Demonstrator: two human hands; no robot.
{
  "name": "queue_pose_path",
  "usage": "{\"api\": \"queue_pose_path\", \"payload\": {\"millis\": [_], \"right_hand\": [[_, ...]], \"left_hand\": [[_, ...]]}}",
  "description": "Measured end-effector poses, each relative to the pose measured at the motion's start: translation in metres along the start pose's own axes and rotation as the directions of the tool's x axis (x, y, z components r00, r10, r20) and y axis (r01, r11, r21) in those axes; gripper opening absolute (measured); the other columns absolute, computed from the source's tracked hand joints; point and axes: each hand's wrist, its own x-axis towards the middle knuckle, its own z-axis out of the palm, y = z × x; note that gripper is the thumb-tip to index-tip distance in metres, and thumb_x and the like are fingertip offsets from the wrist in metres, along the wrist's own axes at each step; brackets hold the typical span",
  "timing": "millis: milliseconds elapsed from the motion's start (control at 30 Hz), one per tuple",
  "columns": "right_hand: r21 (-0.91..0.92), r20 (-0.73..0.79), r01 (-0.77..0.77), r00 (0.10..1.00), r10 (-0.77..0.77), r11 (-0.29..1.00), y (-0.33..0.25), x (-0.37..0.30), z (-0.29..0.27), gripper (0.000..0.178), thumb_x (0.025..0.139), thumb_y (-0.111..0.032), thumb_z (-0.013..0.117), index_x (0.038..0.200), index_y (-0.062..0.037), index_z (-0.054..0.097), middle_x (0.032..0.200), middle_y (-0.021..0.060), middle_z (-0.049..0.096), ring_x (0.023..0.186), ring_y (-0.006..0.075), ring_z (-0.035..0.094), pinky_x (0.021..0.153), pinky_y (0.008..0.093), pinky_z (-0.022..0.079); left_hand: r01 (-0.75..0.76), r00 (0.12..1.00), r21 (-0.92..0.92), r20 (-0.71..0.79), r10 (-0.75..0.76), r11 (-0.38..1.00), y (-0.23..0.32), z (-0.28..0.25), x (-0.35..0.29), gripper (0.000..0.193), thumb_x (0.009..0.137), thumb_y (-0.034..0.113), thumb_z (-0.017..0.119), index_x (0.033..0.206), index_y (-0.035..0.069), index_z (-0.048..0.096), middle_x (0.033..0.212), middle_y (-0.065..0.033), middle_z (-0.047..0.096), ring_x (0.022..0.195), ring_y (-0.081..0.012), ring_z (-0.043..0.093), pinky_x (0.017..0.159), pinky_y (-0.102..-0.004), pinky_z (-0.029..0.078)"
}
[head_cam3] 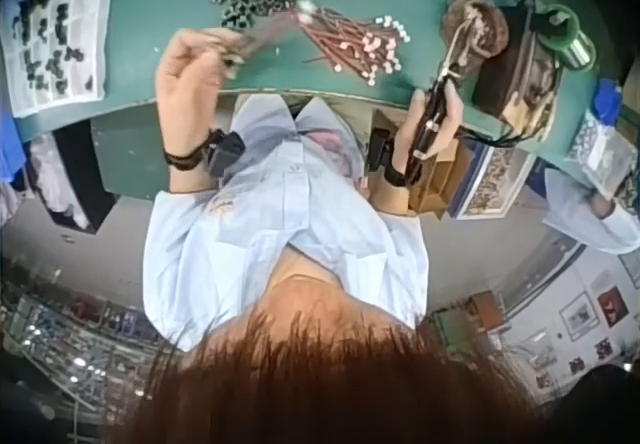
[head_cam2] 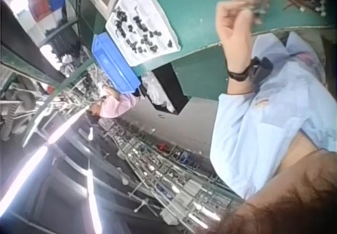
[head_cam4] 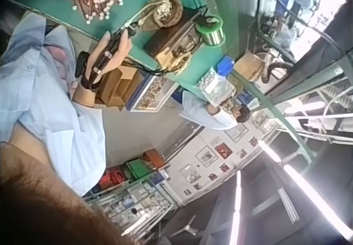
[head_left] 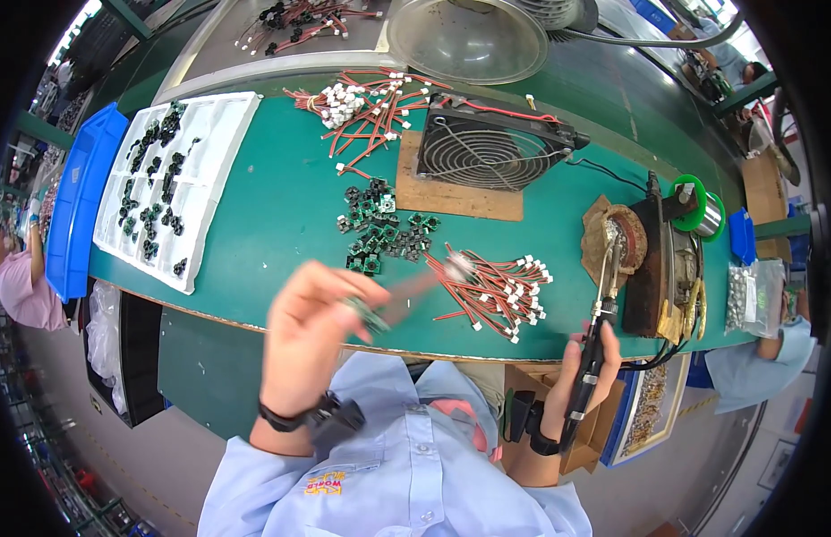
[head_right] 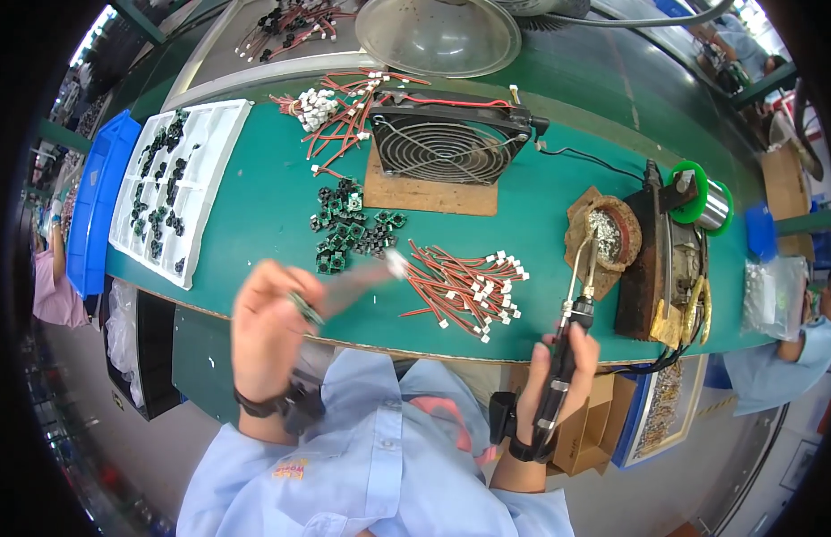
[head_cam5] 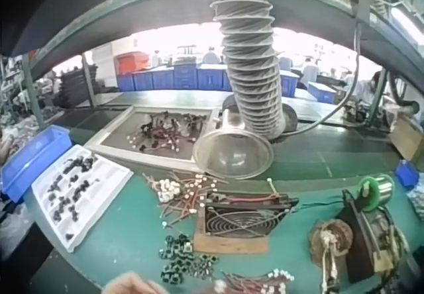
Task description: The person picks up a circuit board and a wire, joins them using a soldering iron, and places the assembled unit on the table. This process is repeated multiple times, with the person occasionally retrieving more circuit boards from a tray.
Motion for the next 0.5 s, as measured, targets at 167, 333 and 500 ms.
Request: {"api": "queue_pose_path", "payload": {"millis": [167, 333, 500], "right_hand": [[0.285, 0.194, -0.087, 0.981, 0.032, 0.955, -0.003, -0.017, 0.015, 0.02, 0.082, 0.0, 0.06, 0.1, -0.0024, 0.054, 0.094, 0.0137, 0.063, 0.077, 0.0181, 0.059, 0.082, 0.0286, 0.045], [-0.037, 0.373, 0.407, 0.853, -0.365, 0.913, -0.018, -0.004, 0.041, 0.026, 0.071, 0.004, 0.068, 0.091, -0.0063, 0.053, 0.084, 0.0123, 0.063, 0.064, 0.0234, 0.057, 0.071, 0.0328, 0.045], [-0.22, 0.483, 0.543, 0.782, -0.394, 0.81, -0.021, -0.009, 0.055, 0.032, 0.066, 0.005, 0.071, 0.09, -0.008, 0.054, 0.08, 0.0104, 0.063, 0.063, 0.0249, 0.056, 0.066, 0.0358, 0.042]], "left_hand": [[-0.137, 0.93, 0.306, -0.289, 0.229, 0.942, 0.003, -0.074, 0.009, 0.013, 0.086, 0.004, 0.054, 0.099, 0.001, 0.055, 0.106, -0.013, 0.058, 0.086, -0.0139, 0.058, 0.071, -0.0257, 0.05], [0.026, 0.815, 0.83, -0.34, 0.469, 0.558, -0.001, -0.111, 0.012, 0.019, 0.088, 0.009, 0.055, 0.104, -0.001, 0.056, 0.104, -0.0076, 0.056, 0.078, -0.0098, 0.053, 0.071, -0.022, 0.044], [0.12, 0.691, 0.96, -0.262, 0.673, 0.251, 0.002, -0.099, 0.01, 0.02, 0.088, 0.008, 0.055, 0.106, -0.001, 0.056, 0.104, -0.0056, 0.055, 0.077, -0.0101, 0.051, 0.072, -0.0222, 0.042]]}}
